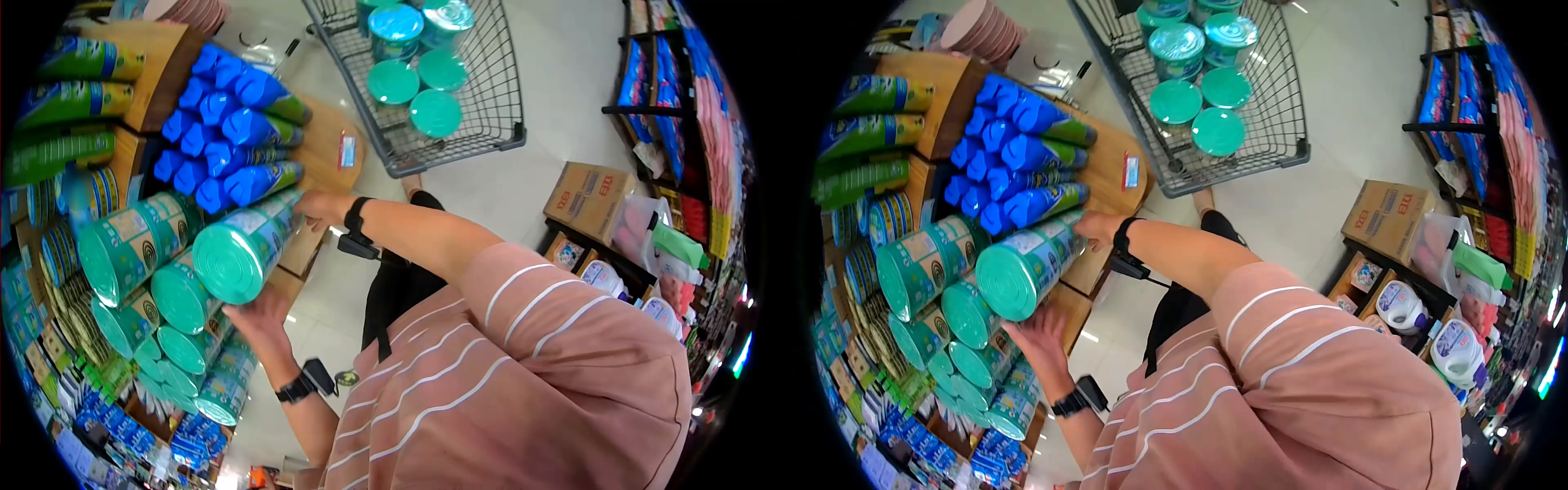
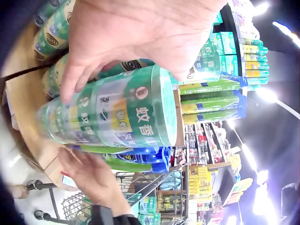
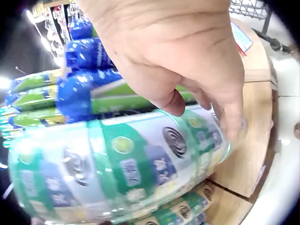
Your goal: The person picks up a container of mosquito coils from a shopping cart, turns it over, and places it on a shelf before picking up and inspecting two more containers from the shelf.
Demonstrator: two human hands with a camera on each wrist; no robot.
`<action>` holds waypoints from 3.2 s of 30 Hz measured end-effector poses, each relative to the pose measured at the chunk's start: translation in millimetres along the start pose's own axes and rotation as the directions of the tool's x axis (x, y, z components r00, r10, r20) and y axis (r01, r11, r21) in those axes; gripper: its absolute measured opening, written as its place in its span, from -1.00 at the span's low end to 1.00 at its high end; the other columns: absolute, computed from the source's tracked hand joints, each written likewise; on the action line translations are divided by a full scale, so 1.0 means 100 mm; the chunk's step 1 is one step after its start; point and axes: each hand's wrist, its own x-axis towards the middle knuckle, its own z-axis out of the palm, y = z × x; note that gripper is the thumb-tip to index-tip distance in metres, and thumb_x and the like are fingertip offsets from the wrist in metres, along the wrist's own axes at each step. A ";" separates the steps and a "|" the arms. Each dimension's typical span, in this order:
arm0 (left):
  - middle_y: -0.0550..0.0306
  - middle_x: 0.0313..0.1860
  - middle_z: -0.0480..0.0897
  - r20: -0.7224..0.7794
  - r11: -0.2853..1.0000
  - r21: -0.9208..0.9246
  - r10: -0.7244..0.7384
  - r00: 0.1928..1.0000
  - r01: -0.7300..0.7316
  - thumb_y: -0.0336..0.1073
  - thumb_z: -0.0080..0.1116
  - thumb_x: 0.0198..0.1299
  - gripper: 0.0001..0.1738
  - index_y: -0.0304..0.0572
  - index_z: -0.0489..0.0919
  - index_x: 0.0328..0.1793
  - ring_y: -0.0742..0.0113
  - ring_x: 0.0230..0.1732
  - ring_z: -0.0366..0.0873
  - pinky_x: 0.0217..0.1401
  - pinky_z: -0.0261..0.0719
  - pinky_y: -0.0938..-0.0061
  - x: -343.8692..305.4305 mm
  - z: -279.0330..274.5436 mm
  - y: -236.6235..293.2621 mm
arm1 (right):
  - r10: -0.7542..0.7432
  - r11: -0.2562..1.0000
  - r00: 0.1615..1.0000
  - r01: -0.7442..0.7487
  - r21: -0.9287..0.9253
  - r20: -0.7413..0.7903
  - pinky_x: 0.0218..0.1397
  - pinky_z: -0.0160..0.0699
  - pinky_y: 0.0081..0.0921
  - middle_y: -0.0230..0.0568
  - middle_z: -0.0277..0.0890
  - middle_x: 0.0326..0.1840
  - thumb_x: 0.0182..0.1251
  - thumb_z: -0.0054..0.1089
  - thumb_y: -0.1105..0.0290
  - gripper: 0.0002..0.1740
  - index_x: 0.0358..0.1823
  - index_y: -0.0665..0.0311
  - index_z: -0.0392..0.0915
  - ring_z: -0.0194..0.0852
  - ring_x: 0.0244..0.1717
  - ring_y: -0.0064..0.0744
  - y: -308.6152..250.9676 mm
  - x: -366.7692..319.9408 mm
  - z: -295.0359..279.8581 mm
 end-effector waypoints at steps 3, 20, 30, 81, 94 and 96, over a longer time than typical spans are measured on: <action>-0.33 0.56 0.27 0.100 0.990 -0.009 -0.136 0.986 0.138 0.55 -0.17 0.35 0.16 -0.51 0.15 0.57 -0.17 0.54 0.29 0.49 0.35 -0.10 -0.23 -0.03 -0.10 | -0.130 0.985 0.988 0.119 0.128 0.081 0.04 0.80 -0.19 0.23 0.57 0.13 0.45 0.12 0.10 -0.47 0.17 0.45 0.42 0.69 0.05 0.09 -0.31 -0.47 -0.37; -0.36 0.34 0.51 0.300 0.931 0.338 -0.246 0.922 0.138 0.20 0.00 0.50 -0.16 -0.55 0.31 0.48 -0.05 0.30 0.58 0.27 0.63 0.21 0.05 1.76 0.23 | -0.175 0.753 0.763 0.511 0.415 -0.622 0.24 0.72 0.00 0.30 0.27 0.32 0.43 0.21 0.23 -0.32 0.39 0.52 0.19 0.50 0.25 0.18 -1.31 -1.89 -3.45; -0.22 0.30 0.55 0.215 0.910 0.347 -0.312 0.925 0.227 0.20 -0.02 0.51 -0.19 -0.50 0.32 0.48 0.07 0.25 0.61 0.22 0.66 0.28 0.06 2.23 0.21 | -0.058 0.804 0.844 0.357 0.476 -0.534 0.34 0.59 -0.03 0.40 -0.11 0.62 0.26 0.39 -0.19 0.16 0.66 0.27 -0.07 0.30 0.45 0.24 -1.43 -1.23 -3.84; 0.01 0.23 0.50 0.570 0.911 0.310 0.050 0.820 -0.271 0.56 -0.13 0.34 0.07 -0.33 0.34 0.53 0.36 -0.12 0.56 -0.12 0.64 0.44 1.05 4.51 1.19 | -0.470 0.843 0.808 0.530 0.090 -0.355 0.10 0.73 -0.15 0.19 0.34 0.33 0.38 0.05 -0.37 0.02 0.54 0.35 0.15 0.55 0.11 -0.02 -2.33 -2.73 -2.70; -0.04 0.29 0.55 0.557 0.910 0.121 0.268 0.786 -0.396 0.42 -0.25 0.49 -0.05 -0.45 0.42 0.45 0.30 -0.08 0.64 -0.06 0.68 0.40 -0.20 2.74 1.57 | -0.302 0.947 0.953 0.300 0.118 -0.004 0.16 0.71 0.07 0.55 0.39 0.16 0.24 -0.10 -0.62 0.34 0.59 0.52 -0.10 0.65 0.05 0.33 -2.16 -2.90 -1.17; 0.02 0.10 0.65 0.521 0.900 0.089 0.322 0.790 -0.426 0.42 -0.23 0.48 -0.07 -0.41 0.44 0.44 0.35 -0.17 0.65 -0.10 0.67 0.43 -0.34 2.52 1.59 | -0.298 0.949 0.954 0.293 0.114 0.030 0.14 0.73 0.07 0.50 0.40 0.17 0.26 -0.10 -0.60 0.31 0.56 0.52 -0.04 0.67 0.03 0.27 -2.14 -2.90 -0.94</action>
